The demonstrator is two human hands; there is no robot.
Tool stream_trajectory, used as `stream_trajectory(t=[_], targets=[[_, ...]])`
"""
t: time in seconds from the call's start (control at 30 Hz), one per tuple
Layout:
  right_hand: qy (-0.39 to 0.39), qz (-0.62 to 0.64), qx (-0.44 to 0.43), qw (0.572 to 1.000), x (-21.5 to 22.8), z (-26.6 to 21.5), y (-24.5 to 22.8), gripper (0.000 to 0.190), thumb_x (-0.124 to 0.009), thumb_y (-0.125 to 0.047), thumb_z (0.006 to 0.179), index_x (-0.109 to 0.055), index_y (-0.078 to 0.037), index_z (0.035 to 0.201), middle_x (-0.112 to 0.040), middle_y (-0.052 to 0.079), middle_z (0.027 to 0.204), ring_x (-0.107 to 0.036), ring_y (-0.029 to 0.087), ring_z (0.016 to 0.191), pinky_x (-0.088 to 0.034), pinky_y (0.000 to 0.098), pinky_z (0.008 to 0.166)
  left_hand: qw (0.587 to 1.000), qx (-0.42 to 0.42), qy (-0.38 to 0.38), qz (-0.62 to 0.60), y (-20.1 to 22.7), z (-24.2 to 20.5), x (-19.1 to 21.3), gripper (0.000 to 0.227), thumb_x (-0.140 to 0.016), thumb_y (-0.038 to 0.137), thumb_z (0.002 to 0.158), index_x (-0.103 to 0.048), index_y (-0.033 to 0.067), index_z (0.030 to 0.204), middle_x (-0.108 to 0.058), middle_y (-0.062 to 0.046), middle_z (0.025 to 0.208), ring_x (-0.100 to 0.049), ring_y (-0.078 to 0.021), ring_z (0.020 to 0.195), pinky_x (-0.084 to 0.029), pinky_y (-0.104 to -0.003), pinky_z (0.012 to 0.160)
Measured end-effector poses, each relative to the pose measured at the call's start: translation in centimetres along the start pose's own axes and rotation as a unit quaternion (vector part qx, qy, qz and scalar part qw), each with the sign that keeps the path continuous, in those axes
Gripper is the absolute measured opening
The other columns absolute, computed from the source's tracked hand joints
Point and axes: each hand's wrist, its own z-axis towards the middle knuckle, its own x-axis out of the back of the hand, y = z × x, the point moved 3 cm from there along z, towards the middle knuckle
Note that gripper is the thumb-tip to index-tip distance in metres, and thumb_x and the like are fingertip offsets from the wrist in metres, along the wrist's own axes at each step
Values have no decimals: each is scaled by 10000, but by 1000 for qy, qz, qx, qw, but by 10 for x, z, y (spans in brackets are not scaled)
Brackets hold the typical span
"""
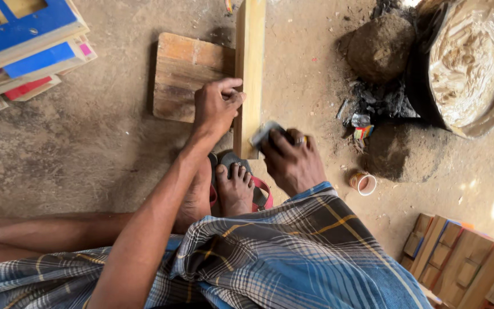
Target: The person sits on the floor and applies a beige paste to small wooden pieces using a putty knife. They repeatedly scoop the paste from a metal bowl and spread it onto the wood, then place the treated pieces into a stack.
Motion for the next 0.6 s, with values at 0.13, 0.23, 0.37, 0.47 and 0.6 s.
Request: stream_trajectory(t=[0.13,0.23,0.37,0.47,0.6], targets=[[56,-1,-32,998,-20,-23,7,408,-790,-167,838,-742,-145,1242,-604,79,1419,-550,320,1285,-499,510,998,1000,2,5,25,-6,4,0,336,-778,94,877,-737,29,1204,-777,-61,818,-707,-98,596,-553,-238,526],[37,264,-74,961,-33,-28,21,383,-765,-113,959,-699,-96,1336,-517,156,1545,-520,363,1388,-514,459,1102,1000,-2,11,12,-10,4,-3,328,-775,95,881,-731,24,1198,-779,-54,852,-712,-87,620,-572,-234,523],[-2,182,-78,980,-29,-28,24,324,-763,-102,840,-751,-115,1164,-552,172,1460,-508,403,1328,-475,478,1068,996,-67,25,51,-8,8,-5,291,-796,63,877,-756,1,1158,-778,-73,819,-716,-92,660,-569,-243,564],[16,46,-88,995,-16,-23,21,367,-752,-80,802,-760,-126,1166,-575,158,1428,-516,389,1295,-437,528,1051,999,-40,18,28,-12,5,-2,314,-789,53,882,-735,-10,1185,-768,-66,812,-701,-102,629,-559,-245,543],[34,0,-51,998,-6,-3,19,383,-767,-163,907,-722,-125,1285,-572,122,1438,-517,356,1305,-441,519,1059,1000,0,12,-6,-7,4,-4,339,-779,54,888,-713,-7,1214,-754,-52,832,-704,-90,682,-598,-236,544]])
